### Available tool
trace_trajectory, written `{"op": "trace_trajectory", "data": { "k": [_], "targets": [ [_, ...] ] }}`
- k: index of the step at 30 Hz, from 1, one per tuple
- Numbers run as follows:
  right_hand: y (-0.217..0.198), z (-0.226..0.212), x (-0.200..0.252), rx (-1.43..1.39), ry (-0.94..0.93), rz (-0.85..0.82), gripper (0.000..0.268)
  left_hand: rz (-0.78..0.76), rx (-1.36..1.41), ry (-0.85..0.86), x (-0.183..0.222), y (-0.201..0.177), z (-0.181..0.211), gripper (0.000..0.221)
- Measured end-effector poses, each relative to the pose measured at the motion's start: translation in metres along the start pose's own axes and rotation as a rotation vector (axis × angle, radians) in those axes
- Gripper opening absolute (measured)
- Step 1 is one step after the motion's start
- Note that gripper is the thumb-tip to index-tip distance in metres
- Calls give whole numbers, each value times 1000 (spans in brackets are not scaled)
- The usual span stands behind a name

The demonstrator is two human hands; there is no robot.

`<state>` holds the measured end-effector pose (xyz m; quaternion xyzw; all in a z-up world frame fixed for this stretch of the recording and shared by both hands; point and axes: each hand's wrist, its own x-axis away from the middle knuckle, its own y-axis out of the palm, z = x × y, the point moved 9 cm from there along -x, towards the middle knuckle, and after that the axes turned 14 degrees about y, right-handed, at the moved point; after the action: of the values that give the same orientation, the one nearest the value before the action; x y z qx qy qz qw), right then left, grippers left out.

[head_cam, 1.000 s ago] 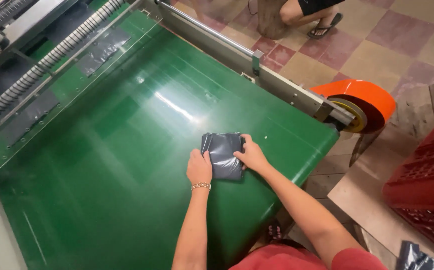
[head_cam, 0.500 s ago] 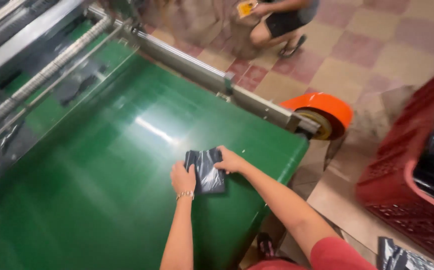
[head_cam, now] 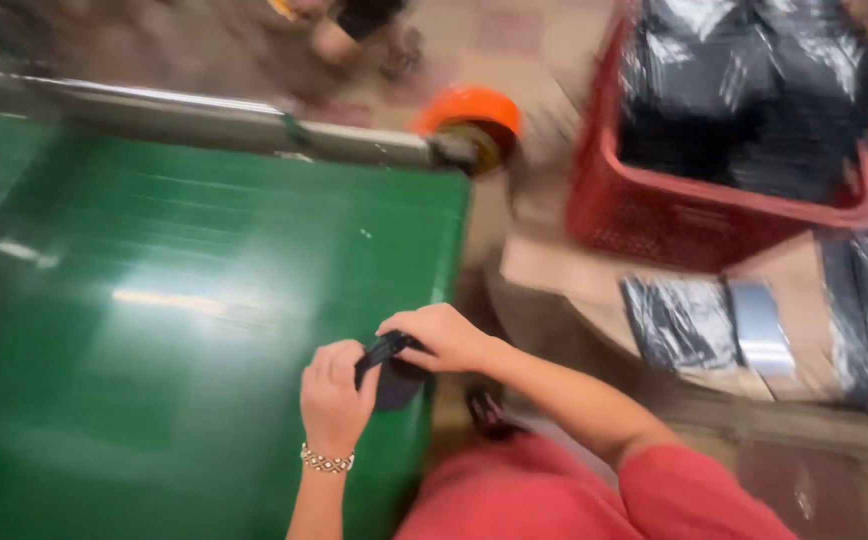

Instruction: Folding plastic bags as they come off a conveyor belt and placing them into a storage crate.

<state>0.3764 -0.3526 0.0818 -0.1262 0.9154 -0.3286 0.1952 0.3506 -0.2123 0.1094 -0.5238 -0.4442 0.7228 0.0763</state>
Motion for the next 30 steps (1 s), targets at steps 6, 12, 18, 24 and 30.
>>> {"op": "trace_trajectory", "data": {
  "k": [6,12,18,24,30],
  "targets": [
    [-1,156,177,-444,885,485,24,90,292,-18,28,-18,67,42],
    [-99,280,292,-275,1229,797,23,-55,616,-505,110,15,69,34],
    [-128,415,319,-29,1399,766,54,-11,627,-632,127,40,76,27],
    [-200,324,348,452,1238,818,26,-10,649,-629,82,76,96,29],
    [-270,323,475,908,1487,782,64,-2,687,-691,49,103,124,25]
  ]
}}
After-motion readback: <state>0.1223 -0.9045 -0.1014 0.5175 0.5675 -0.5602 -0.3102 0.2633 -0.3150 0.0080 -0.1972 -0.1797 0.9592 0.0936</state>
